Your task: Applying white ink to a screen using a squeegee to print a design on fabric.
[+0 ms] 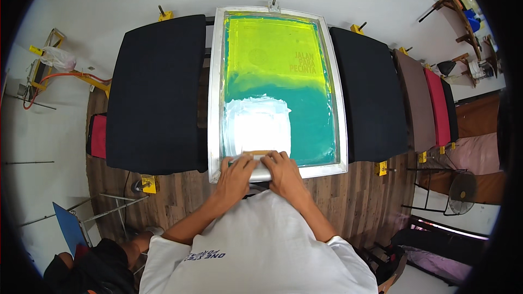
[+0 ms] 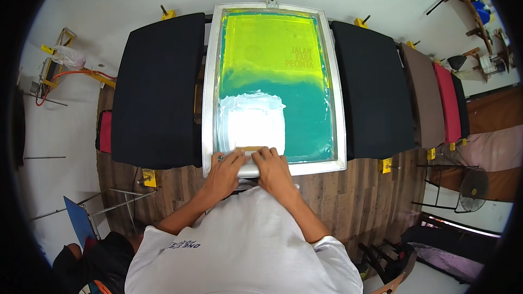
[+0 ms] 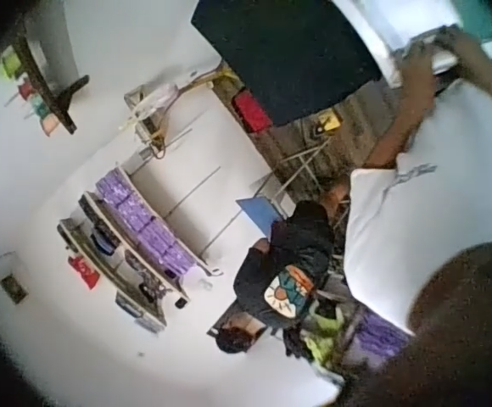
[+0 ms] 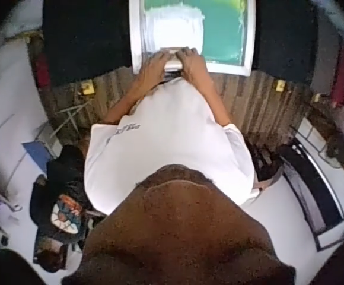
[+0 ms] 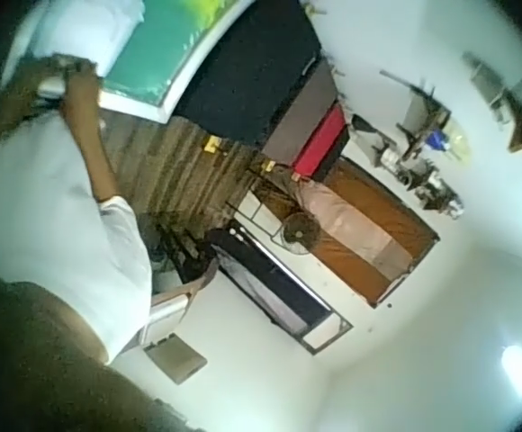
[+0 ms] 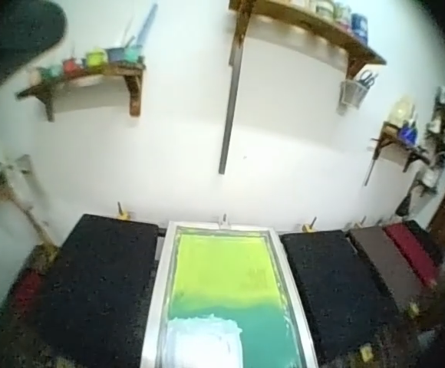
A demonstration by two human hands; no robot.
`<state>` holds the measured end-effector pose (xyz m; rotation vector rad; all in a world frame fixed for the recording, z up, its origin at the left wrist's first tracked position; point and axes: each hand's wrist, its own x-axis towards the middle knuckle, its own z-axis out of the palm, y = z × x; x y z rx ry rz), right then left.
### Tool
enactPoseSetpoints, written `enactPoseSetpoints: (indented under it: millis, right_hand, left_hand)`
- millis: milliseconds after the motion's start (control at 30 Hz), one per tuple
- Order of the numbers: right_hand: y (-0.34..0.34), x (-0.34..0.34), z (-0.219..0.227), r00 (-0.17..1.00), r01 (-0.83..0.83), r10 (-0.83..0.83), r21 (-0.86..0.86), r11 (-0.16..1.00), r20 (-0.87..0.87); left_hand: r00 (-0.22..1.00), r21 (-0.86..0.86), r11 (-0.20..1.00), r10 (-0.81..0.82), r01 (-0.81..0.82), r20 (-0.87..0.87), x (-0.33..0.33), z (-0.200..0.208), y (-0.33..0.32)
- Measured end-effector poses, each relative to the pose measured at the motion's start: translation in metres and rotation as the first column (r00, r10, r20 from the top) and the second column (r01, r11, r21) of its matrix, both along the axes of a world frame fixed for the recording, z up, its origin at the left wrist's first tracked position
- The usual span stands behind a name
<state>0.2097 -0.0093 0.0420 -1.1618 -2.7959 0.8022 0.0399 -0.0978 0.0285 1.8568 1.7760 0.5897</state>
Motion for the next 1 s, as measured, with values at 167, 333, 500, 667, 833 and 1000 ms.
enactPoseSetpoints:
  millis: [167, 333, 500, 667, 833, 1000]
  right_hand:
    - [0.038, -0.012, 0.018, 0.999, -0.036, 0.036, 0.016, 0.999, 0.032]
    - [0.098, -0.045, 0.001, 0.998, 0.005, 0.002, 0.116, 0.993, -0.060]
    - [0.065, -0.029, -0.004, 0.995, 0.013, -0.002, 0.102, 0.995, -0.104]
    - [-0.001, 0.002, 0.004, 0.999, 0.032, -0.033, -0.037, 0.999, -0.036]
    - [0.040, -0.012, 0.015, 1.000, -0.021, 0.021, 0.003, 1.000, -0.021]
    - [0.097, -0.046, -0.001, 0.999, 0.006, 0.001, 0.133, 0.991, -0.051]
  left_hand:
    - [0.995, 0.012, 1.000, 0.022, -0.023, 0.101, -0.012, 0.017, 0.036]
    - [0.992, 0.053, 0.991, 0.118, -0.120, 0.052, -0.039, -0.008, 0.104]
    - [0.999, 0.174, 0.984, 0.049, -0.049, 0.001, -0.025, -0.019, 0.066]
    - [1.000, 0.007, 1.000, -0.005, 0.005, 0.013, 0.002, 0.003, 0.002]
    - [0.999, -0.049, 0.999, 0.011, -0.009, 0.046, -0.014, 0.011, 0.041]
    - [0.991, 0.009, 0.992, 0.124, -0.124, 0.046, -0.039, -0.001, 0.105]
